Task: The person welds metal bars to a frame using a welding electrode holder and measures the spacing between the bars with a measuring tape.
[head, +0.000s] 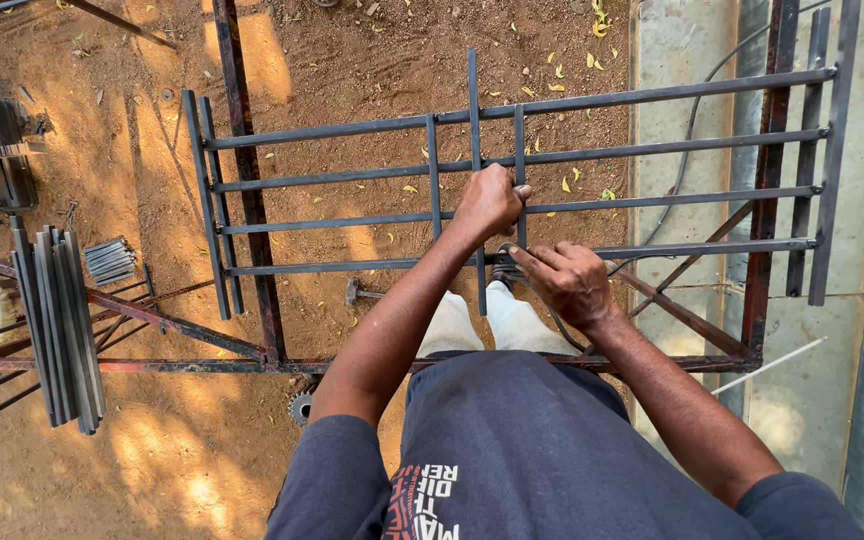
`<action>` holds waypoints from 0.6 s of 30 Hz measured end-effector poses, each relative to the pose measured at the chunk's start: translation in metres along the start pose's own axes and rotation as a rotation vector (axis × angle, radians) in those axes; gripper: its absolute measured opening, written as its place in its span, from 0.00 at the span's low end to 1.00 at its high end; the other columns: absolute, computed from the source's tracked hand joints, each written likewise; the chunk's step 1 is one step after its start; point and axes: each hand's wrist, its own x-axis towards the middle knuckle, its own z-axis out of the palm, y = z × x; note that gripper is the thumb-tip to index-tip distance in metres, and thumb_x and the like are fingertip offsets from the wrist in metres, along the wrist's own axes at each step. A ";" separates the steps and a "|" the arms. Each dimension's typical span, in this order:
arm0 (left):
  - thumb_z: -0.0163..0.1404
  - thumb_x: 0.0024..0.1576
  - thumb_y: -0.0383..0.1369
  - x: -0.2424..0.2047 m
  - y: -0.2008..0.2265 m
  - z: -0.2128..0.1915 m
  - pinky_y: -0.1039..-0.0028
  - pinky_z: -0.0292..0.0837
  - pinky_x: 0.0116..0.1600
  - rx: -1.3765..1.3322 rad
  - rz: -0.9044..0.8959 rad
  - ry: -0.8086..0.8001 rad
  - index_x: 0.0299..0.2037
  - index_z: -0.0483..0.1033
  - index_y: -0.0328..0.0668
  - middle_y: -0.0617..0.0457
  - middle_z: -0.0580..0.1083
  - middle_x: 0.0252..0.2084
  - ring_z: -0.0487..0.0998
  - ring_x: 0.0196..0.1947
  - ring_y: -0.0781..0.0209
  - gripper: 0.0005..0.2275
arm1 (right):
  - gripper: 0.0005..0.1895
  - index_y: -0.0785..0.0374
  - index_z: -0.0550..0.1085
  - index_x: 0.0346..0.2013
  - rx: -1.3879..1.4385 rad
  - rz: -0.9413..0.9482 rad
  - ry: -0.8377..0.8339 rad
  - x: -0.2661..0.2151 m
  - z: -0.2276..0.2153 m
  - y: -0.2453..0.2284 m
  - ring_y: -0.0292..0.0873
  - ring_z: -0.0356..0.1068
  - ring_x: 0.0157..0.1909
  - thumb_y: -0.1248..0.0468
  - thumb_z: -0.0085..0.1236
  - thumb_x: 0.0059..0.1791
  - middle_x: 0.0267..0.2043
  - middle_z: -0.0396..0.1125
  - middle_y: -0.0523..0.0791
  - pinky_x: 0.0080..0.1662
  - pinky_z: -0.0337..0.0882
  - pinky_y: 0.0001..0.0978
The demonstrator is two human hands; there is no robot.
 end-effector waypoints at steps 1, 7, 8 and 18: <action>0.50 0.62 0.42 0.000 0.000 0.000 0.71 0.79 0.27 0.011 0.008 0.006 0.30 0.80 0.33 0.49 0.78 0.19 0.80 0.18 0.66 0.17 | 0.19 0.54 0.78 0.55 0.009 0.001 0.001 0.000 -0.001 0.000 0.39 0.69 0.30 0.62 0.62 0.49 0.39 0.76 0.44 0.31 0.71 0.33; 0.52 0.62 0.43 -0.006 0.003 -0.005 0.68 0.80 0.30 0.026 0.037 0.007 0.28 0.80 0.34 0.48 0.78 0.19 0.81 0.20 0.64 0.18 | 0.19 0.55 0.78 0.55 0.003 -0.009 -0.001 0.002 -0.004 -0.002 0.39 0.69 0.30 0.64 0.61 0.49 0.39 0.76 0.43 0.31 0.71 0.34; 0.52 0.61 0.43 -0.008 0.004 -0.006 0.68 0.81 0.31 0.015 0.036 -0.005 0.28 0.80 0.35 0.49 0.78 0.19 0.81 0.20 0.64 0.18 | 0.18 0.54 0.78 0.55 -0.001 -0.008 0.002 0.002 -0.004 -0.001 0.39 0.70 0.31 0.64 0.61 0.49 0.40 0.76 0.43 0.31 0.70 0.34; 0.58 0.57 0.42 -0.008 0.000 -0.002 0.65 0.78 0.33 0.021 0.096 0.082 0.26 0.81 0.35 0.47 0.77 0.20 0.80 0.22 0.63 0.16 | 0.17 0.55 0.79 0.53 0.059 0.064 -0.020 -0.005 0.006 0.001 0.40 0.72 0.32 0.58 0.62 0.50 0.41 0.75 0.46 0.31 0.73 0.34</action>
